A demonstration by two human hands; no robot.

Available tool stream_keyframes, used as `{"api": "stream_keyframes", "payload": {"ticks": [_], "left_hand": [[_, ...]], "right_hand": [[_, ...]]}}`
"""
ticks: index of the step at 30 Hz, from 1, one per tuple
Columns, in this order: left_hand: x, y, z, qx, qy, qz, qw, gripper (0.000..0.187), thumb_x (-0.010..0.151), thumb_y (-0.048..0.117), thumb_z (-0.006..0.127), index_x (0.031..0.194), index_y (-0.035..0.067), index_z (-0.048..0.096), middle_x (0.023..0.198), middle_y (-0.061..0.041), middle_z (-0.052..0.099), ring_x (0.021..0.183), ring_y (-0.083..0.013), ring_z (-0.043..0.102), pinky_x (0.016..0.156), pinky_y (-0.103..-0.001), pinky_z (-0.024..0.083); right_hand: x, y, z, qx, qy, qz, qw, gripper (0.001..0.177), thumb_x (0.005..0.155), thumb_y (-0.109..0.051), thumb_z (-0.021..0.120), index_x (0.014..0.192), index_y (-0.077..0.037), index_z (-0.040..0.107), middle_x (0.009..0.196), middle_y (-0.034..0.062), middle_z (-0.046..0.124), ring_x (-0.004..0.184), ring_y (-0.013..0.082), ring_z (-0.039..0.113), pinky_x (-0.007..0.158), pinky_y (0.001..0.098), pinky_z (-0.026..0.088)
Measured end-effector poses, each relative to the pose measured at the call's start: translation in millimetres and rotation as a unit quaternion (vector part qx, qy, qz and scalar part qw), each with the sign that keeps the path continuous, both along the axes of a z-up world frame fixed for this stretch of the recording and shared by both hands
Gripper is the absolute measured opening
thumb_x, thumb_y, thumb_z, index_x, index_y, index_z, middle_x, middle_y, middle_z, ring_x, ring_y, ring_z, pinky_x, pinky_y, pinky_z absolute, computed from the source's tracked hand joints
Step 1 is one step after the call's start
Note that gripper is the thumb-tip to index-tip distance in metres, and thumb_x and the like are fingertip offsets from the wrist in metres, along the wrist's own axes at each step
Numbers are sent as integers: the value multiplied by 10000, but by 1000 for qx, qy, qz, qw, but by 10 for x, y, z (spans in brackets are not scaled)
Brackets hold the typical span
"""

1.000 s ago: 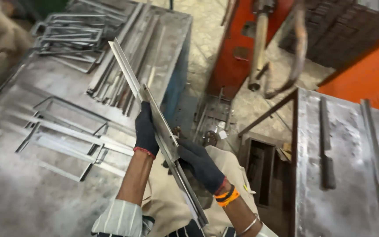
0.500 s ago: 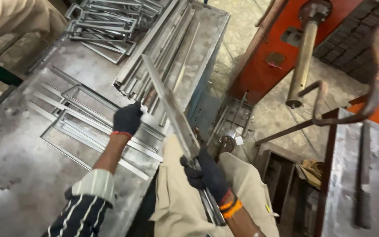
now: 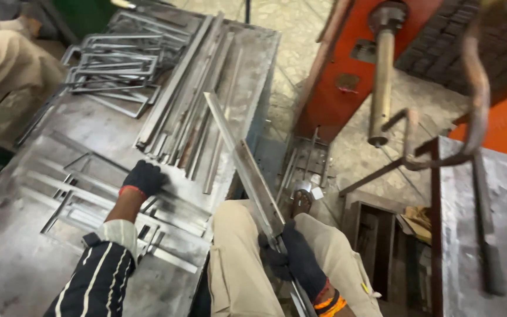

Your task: The person picks up rectangular metal frames from a worktable, positions each frame into a fixture on an orange machine, and operates the machine, which produces sparks as it works on the frame joints. The person then removes the processed frame and stacks it with finished frames on the table before handling the next one.

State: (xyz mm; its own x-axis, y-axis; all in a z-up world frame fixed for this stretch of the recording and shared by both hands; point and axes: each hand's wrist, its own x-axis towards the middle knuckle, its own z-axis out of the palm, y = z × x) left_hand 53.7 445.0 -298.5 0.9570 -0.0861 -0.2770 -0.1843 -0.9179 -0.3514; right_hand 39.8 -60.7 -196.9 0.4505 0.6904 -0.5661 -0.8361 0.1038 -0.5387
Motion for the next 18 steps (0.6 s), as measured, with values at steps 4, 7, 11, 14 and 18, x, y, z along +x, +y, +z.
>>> {"api": "stream_keyframes", "payload": {"ticks": [4,7,11,14,18], "left_hand": [[195,366,-368,28,26,-52,998,193,952,299,554,978,302,745,1016,-15,731,1004,-250,700,905,-443,508],[364,468,39,-59,29,23,998,221,982,362,548,1052,254,727,1019,-100,748,960,-319,721,850,-466,560],[368,63,1241,-176,-81,-25,981,328,945,120,495,1213,215,659,922,-137,746,827,-380,722,742,-500,573],[419,-474,2197,-227,-127,6,966,215,988,111,515,1161,137,640,898,-178,732,841,-396,711,745,-513,557],[657,-946,2730,-340,-249,-62,905,223,1006,89,565,1225,51,584,954,-248,700,878,-435,677,739,-533,532]], "right_hand": [[-13,-99,45,-10,-24,-38,999,743,969,-720,312,1019,-61,651,463,-10,347,303,140,277,305,309,221],[-35,-142,119,-18,-48,-56,997,711,982,-703,325,1019,-65,639,472,-9,351,315,142,294,315,307,226],[-154,-261,277,-33,-73,-74,994,670,999,-681,344,1020,-72,622,483,-7,356,332,144,317,329,304,231],[-171,-325,555,-4,-88,-71,994,712,1011,-698,327,1045,-64,649,500,-29,365,349,104,319,340,272,232],[-229,-429,726,55,-150,-75,984,740,1028,-702,337,1098,-50,681,550,-45,405,395,70,327,366,247,233]]}}
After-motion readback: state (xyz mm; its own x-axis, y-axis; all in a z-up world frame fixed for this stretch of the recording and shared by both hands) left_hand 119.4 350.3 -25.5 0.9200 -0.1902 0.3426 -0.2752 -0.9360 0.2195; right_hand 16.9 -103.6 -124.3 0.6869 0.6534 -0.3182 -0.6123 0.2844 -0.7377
